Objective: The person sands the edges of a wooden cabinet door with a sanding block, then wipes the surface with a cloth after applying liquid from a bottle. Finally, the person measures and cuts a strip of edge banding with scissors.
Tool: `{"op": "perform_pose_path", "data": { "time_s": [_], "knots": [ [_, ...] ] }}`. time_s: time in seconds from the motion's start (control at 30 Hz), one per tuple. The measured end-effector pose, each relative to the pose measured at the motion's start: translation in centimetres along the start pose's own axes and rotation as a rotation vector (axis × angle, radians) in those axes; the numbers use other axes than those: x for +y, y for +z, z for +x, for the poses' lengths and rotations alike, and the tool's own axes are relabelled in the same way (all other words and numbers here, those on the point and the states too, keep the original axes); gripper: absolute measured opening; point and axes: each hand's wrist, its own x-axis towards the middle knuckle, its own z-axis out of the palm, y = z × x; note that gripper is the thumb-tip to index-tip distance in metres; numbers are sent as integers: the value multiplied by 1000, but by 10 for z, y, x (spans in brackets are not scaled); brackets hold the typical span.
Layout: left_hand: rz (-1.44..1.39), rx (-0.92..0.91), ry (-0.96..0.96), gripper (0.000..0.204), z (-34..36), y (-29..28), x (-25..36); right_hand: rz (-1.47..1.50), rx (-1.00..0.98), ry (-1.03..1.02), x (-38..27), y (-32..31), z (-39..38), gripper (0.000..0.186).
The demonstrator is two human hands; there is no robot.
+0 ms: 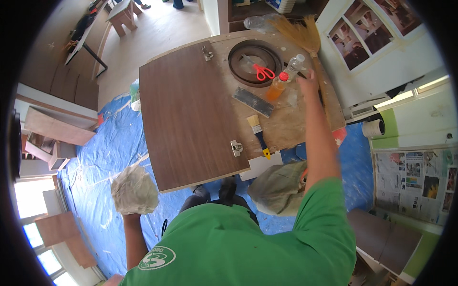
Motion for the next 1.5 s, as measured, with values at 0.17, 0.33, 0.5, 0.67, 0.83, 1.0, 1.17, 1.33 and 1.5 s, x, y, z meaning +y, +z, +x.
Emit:
{"op": "perform_pose_path", "data": {
  "time_s": [0.17, 0.33, 0.5, 0.67, 0.83, 1.0, 1.17, 1.33, 1.5],
  "knots": [
    [-171, 6, -330, 64, -93, -15, -41, 153, -270, 55, 3, 49, 17, 95],
    [-998, 171, -559, 66, -142, -10, -52, 311, -44, -21, 37, 42, 37, 91],
    [-1837, 243, -514, 68, -138, 4, -39, 361, 90, -123, -23, -24, -22, 72],
    [-2296, 285, -543, 69, -70, 37, -46, -40, -457, -142, -108, -56, -151, 58],
    [-2421, 299, -597, 69, -21, 61, -56, -537, -785, -568, -110, 6, -223, 69],
    [-2413, 304, -571, 69, -8, 51, -69, -604, -900, -562, -115, 51, -232, 73],
    [-2399, 300, -573, 69, -28, 43, -72, -627, -1024, -676, -121, 90, -230, 68],
    [-2400, 312, -597, 68, -64, 39, -61, -830, -1188, -723, -155, 114, -244, 59],
    [-2411, 322, -618, 68, -84, 40, -49, -956, -1197, -759, -170, 124, -257, 54]
  ]
}}
